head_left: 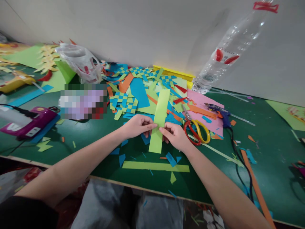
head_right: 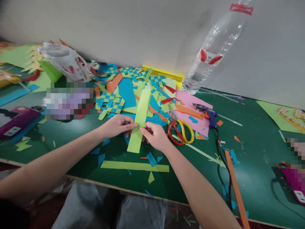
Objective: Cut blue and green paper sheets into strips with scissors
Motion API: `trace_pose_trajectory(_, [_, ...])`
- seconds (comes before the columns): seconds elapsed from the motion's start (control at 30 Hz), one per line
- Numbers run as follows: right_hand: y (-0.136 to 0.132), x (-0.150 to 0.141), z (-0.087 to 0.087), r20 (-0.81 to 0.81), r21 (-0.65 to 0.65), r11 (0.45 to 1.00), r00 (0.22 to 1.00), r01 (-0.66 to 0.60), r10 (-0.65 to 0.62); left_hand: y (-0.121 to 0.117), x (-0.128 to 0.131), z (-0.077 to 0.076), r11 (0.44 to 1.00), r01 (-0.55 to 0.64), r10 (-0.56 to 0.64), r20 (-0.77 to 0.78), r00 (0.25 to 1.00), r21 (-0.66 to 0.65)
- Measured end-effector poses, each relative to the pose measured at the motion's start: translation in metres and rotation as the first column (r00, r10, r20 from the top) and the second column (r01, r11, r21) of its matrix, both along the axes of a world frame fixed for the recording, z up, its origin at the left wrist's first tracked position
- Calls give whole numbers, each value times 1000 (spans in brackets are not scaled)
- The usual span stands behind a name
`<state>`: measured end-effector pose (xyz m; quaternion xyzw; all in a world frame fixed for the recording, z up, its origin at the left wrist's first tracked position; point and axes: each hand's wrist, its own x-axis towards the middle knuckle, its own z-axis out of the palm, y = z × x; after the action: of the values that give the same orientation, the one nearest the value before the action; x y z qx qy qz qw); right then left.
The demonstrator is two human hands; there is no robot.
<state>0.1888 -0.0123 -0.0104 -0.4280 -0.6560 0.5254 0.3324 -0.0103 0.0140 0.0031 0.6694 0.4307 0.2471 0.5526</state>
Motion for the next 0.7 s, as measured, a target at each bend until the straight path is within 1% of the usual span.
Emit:
trace_pose_trajectory(0.13, [0,0,-2,1,-5,1000,1000,19,-19,0,-1,-1,1000,3,-3,-25,1000,27])
trace_pose_trajectory(0.33, [0,1,-2,-6,14,999,999,32,-32,1,-2,-2,999,-23,22,14,1000,43])
trace_pose_trajectory(0.4, [0,1,-2,-16,16,999,999,34,-34,1,-2,-3,997,-60,58,36,998,49])
trace_pose_trajectory(0.53, [0,1,-3,-38,-1,1000,999,27,-27,2,-2,-4,982,-179,173,90,981,66])
trace_pose_trajectory(0.63, [1,-1,-5,-47,-19,998,997,54,-54,4,-3,-5,962,-266,252,180,951,56])
trace_pose_trajectory(0.7, [2,-1,-6,-42,-4,997,996,80,-81,5,-3,-6,951,-308,291,235,927,39])
